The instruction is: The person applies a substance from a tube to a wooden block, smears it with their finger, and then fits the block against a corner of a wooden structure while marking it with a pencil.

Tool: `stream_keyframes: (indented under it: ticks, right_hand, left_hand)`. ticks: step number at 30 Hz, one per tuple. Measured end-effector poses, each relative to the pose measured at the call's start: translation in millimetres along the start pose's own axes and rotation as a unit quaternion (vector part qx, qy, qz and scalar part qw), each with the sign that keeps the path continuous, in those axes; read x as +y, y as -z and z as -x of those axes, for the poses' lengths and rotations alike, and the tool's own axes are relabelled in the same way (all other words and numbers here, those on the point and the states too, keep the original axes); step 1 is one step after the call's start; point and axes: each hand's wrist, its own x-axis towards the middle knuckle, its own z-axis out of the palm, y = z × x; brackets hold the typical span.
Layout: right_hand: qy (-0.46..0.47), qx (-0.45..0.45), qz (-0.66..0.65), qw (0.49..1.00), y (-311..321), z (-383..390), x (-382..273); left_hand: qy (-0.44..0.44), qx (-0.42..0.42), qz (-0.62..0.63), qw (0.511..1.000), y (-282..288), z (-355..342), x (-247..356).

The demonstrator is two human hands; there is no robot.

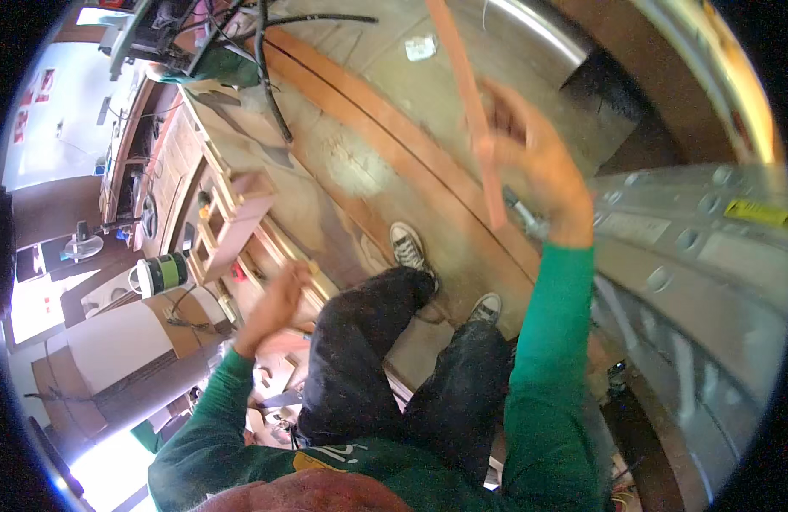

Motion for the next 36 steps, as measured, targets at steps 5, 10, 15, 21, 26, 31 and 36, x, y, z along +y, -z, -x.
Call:
stream_keyframes:
  ticks: [5,10,15,21,26,31,36]
  right_hand:
    - [-0.184,0.065,-0.099,0.976,-56,39,-69]
    - [-0.232,0.028,-0.168,0.958,-105,30,-152]
    - [-0.246,0.029,-0.141,0.959,-126,-37,-249]
    - [-0.149,0.017,-0.069,0.986,-123,-111,-327]
    - [-0.128,0.019,-0.066,0.989,-110,-147,-356]
    - [-0.129,0.010,-0.095,0.987,-70,-190,-352]
    - [-0.114,-0.001,-0.119,0.986,-20,-275,-347]
  left_hand:
    - [0.143,-0.030,0.190,0.971,3,110,6]
    - [0.266,0.002,0.098,0.959,-9,242,-78]
    - [0.418,0.044,0.387,0.821,-28,285,-122]
    - [0.302,0.059,0.396,0.865,-37,231,-116]
    - [0.214,0.092,0.338,0.912,-42,137,-104]
    - [0.239,0.154,0.284,0.916,4,30,-105]
    - [0.268,0.175,0.398,0.859,125,-72,-38]
